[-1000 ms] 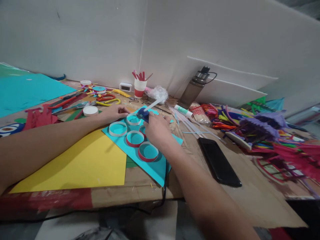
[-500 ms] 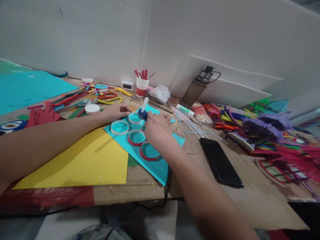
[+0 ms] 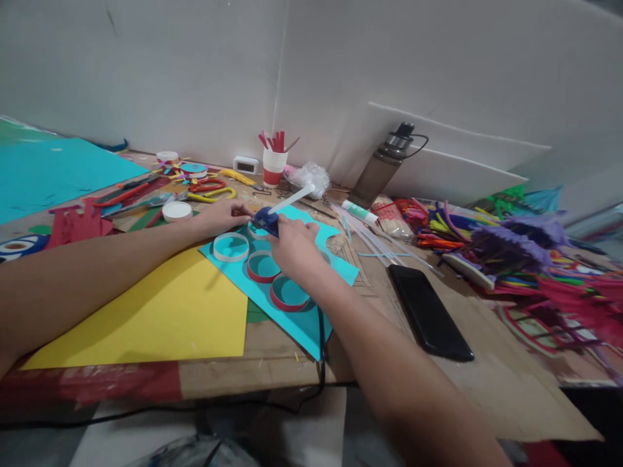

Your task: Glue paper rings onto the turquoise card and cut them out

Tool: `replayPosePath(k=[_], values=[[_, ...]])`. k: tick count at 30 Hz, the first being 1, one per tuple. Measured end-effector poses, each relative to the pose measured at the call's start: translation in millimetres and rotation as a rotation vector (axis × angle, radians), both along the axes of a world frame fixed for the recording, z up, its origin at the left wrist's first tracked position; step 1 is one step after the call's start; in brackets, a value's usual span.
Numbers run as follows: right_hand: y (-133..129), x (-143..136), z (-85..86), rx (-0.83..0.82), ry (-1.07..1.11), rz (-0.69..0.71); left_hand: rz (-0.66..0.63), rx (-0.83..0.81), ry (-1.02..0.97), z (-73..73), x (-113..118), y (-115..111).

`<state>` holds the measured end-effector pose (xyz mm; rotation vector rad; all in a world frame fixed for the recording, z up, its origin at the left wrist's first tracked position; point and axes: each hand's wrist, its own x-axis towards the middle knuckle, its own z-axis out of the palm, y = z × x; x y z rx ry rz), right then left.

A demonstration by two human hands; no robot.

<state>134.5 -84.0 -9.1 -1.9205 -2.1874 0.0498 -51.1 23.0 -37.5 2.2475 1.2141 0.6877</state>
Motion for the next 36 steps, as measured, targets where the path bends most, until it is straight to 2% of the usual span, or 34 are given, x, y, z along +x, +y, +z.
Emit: replayPosePath(k=[21,29,36], values=[[0.5,2.8,-3.6,0.060,0.025,0.000,0.007,-0.039,-0.044,-2.6,-1.7,0.6],[-1.2,-0.3,-2.4,0.029,0.037,0.025,-0.008,-0.014,-0.041,-4.7,-2.4,3.5],[2.6,2.2,-4.0,0.063,-0.022,-0.016,0.005,-0.018,-0.044,-2.7,-0.6,1.4]])
